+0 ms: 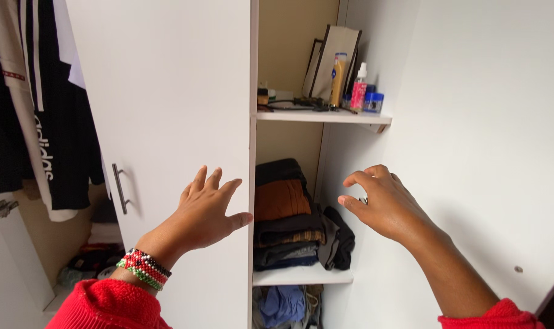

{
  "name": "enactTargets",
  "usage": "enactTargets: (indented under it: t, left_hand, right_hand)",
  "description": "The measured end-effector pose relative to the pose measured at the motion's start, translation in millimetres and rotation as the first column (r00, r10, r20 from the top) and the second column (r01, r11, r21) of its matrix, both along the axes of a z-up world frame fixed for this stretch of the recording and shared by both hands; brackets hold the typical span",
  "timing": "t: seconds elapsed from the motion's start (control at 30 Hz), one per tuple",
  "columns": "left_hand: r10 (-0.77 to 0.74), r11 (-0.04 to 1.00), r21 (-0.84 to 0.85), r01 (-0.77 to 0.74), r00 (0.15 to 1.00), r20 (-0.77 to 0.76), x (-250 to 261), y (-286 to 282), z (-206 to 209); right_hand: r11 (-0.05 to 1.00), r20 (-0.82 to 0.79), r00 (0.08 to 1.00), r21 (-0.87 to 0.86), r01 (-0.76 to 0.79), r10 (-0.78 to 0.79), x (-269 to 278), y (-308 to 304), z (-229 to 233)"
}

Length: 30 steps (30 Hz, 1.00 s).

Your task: The person opens a wardrobe and removes several items from a shelf, including a spray bottle, a small jar, a cable, a lotion bottle, a screwdriver, a compact, a tub of cream, a bag, a hairbrush, and a small container. Each item is placed on the bed.

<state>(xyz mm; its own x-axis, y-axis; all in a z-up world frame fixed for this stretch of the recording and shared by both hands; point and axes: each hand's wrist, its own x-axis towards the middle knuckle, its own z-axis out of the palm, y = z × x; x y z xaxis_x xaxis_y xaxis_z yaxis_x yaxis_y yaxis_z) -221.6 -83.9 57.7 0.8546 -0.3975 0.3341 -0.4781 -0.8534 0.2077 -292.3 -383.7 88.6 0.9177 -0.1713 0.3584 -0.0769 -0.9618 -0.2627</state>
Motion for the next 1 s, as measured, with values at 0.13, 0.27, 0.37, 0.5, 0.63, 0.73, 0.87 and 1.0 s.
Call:
enactTargets:
  t: [0.13,0.27,0.37,0.5,0.63,0.73,0.87,1.0]
  left_hand:
    - [-0.039,0.998,0.052,0.032,0.988,0.152,23,-4,33]
    - [-0.032,0.995,0.098,0.003,0.952,0.304,49,-10,73]
    - [-0.013,0.99,0.134,-0.039,0.931,0.366,75,-21,114]
    - [0.0,0.979,0.174,-0.108,0.851,0.525,106,-46,171]
    - [0.029,0.976,0.149,-0.161,0.767,0.641,126,-72,210]
    - [0.047,0.975,0.129,-0.18,0.739,0.672,140,-89,223]
    - [0.095,0.965,0.11,-0.236,0.713,0.695,158,-104,236]
    - [0.164,0.955,0.076,-0.288,0.72,0.674,173,-119,235]
  right_hand:
    - [0.994,0.089,0.995,-0.101,-0.043,0.053,21,-5,36]
    - [0.995,0.085,0.996,-0.099,0.015,-0.006,54,-13,71]
    - [0.991,0.16,0.986,-0.13,-0.022,0.043,84,-27,102]
    - [0.994,0.229,0.967,-0.045,-0.101,0.109,124,-62,151]
    - [0.995,0.34,0.936,-0.079,-0.069,0.092,154,-100,195]
    - [0.995,0.393,0.916,-0.084,-0.046,0.076,172,-121,215]
    - [0.997,0.407,0.912,-0.067,-0.026,0.051,196,-143,228]
    - [0.993,0.446,0.887,-0.075,-0.093,0.117,221,-160,226]
